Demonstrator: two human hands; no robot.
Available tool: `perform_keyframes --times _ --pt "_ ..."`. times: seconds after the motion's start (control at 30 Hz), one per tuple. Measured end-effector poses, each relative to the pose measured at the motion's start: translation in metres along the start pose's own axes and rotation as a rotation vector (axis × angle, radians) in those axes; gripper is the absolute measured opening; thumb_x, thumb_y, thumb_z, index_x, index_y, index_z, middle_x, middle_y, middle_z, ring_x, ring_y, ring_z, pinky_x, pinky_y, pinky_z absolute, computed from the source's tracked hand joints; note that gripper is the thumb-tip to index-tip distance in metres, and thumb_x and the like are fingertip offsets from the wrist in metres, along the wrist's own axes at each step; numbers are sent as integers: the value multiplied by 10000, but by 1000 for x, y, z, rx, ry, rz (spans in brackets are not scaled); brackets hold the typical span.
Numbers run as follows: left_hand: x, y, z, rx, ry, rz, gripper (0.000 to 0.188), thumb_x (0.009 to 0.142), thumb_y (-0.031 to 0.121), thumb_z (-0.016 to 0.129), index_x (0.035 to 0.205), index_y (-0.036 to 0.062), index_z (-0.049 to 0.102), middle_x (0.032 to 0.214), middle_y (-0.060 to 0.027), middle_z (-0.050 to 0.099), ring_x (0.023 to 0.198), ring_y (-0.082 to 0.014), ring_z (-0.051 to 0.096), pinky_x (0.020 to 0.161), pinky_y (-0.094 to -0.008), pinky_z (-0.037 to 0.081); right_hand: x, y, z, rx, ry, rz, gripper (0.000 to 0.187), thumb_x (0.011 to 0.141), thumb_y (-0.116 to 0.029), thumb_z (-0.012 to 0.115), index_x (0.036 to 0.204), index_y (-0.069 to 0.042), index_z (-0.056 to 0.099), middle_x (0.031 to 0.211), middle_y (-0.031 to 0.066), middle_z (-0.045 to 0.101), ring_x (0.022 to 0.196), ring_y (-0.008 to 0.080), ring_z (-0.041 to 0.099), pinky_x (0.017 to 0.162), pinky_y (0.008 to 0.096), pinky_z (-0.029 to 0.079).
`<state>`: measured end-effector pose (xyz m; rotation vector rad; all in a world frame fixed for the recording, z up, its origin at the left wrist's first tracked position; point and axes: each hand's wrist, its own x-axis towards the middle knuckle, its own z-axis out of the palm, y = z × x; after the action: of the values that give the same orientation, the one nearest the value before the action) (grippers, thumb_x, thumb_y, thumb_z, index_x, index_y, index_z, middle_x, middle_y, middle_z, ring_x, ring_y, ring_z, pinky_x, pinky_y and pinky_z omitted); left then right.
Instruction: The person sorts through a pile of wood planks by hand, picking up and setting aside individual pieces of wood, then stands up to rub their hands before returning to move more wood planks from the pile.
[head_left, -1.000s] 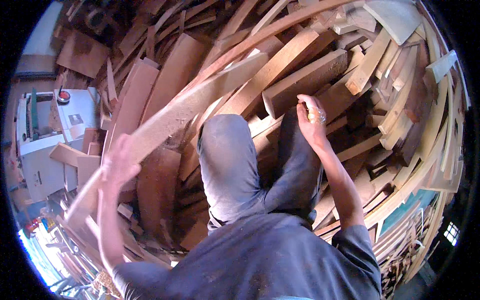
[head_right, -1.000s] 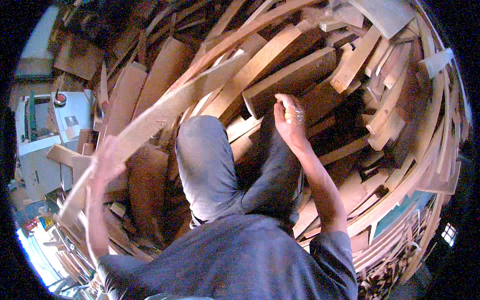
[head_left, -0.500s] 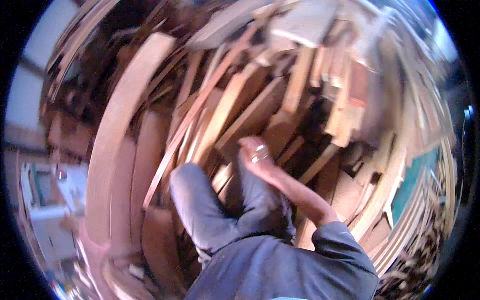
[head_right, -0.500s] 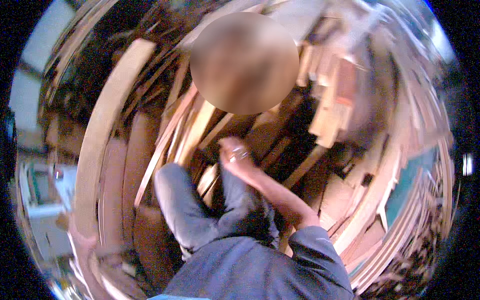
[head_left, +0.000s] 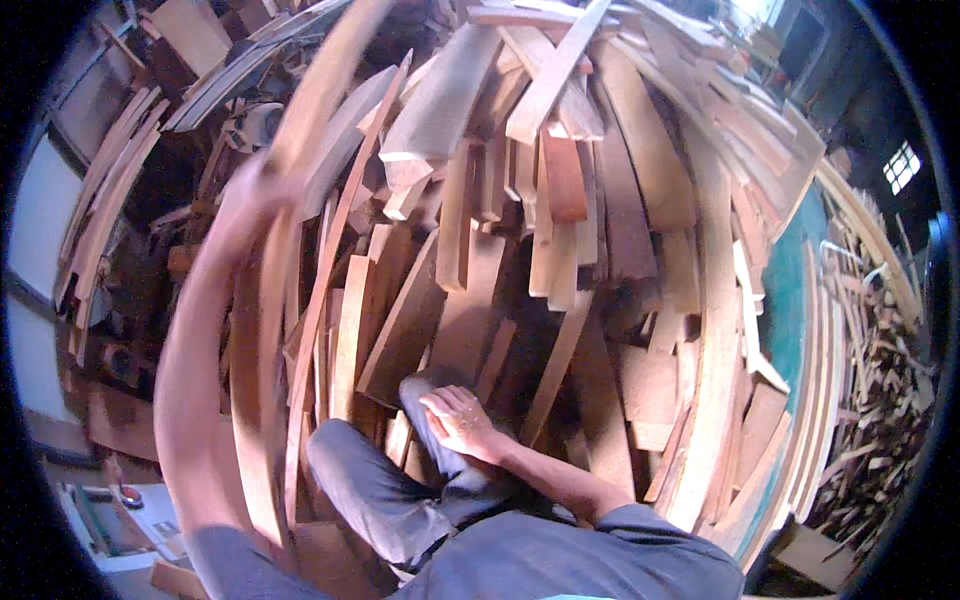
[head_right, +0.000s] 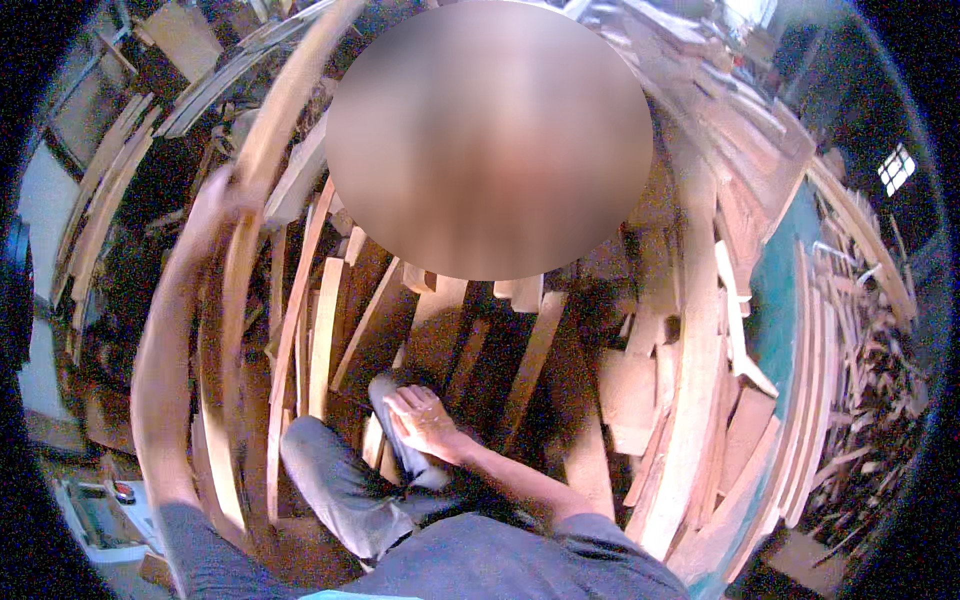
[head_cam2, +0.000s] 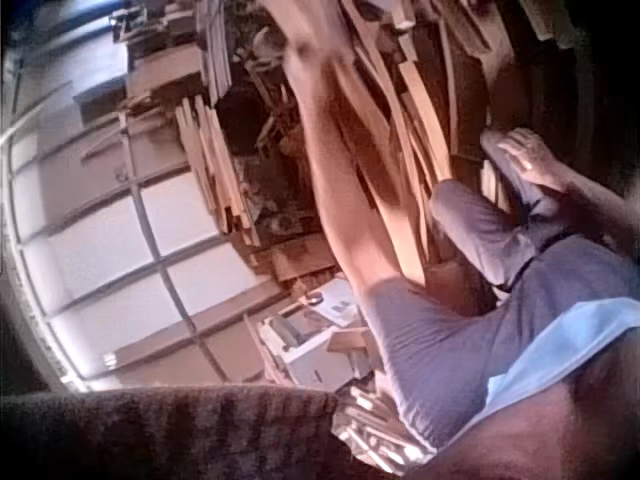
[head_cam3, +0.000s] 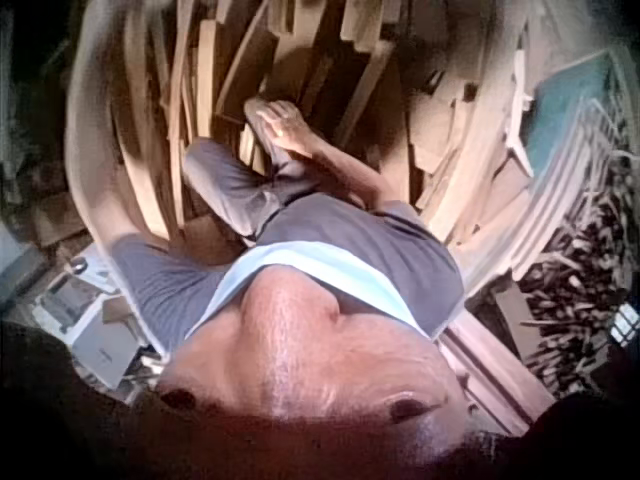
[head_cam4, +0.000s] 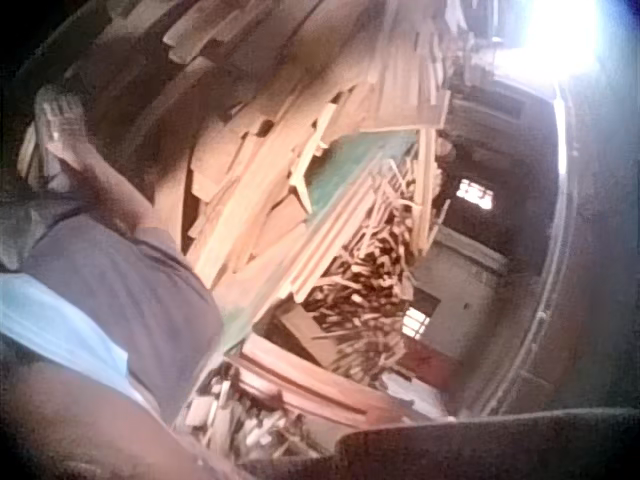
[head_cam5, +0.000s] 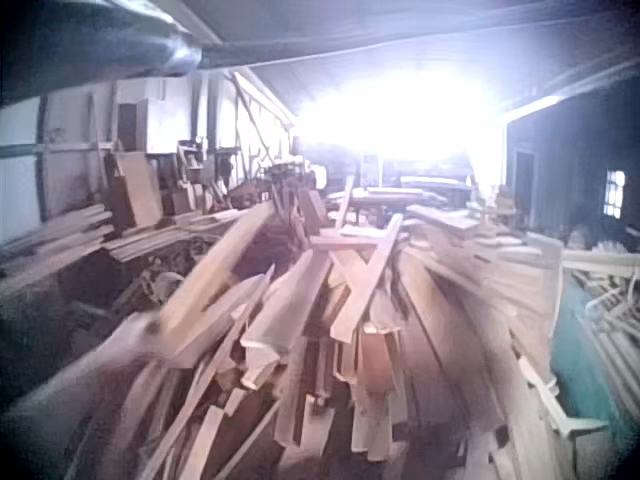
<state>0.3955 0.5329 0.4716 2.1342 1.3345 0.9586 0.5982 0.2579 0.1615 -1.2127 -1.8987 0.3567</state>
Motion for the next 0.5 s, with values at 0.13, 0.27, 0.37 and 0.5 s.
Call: perform_keyframes --times 0.13,0.27,0.37,0.5 --pt "164 121 26 -111 153 421 502 942 389 704 1181 -51 672 1035 -145 731 956 -239 688 897 -375 542 0 1 1 33 -10 -7 253 858 -74 703 1104 -62 648 994 149 686 918 364 662 816 485 543" --pt "130 148 -1 16 194 497 586 963 384 713 1281 -91 583 1136 -161 697 1046 -215 646 943 -346 528 -4 2 -1 91 -26 37 250 868 -56 686 1115 -60 648 999 157 694 924 377 668 819 492 545" --pt "48 42 -7 208 22 7 421 912 416 722 1045 19 677 989 -28 672 937 -132 602 868 -328 499 -1 -1 -7 221 -201 159 261 887 -50 681 1146 -55 649 1004 171 699 924 386 667 818 487 542" --pt "-121 -169 34 187 -2 -253 369 895 368 773 1035 43 672 940 -40 661 890 -128 591 799 -339 511 5 14 -10 121 -44 46 280 902 -56 666 1181 -58 641 973 168 696 857 388 657 748 504 529"
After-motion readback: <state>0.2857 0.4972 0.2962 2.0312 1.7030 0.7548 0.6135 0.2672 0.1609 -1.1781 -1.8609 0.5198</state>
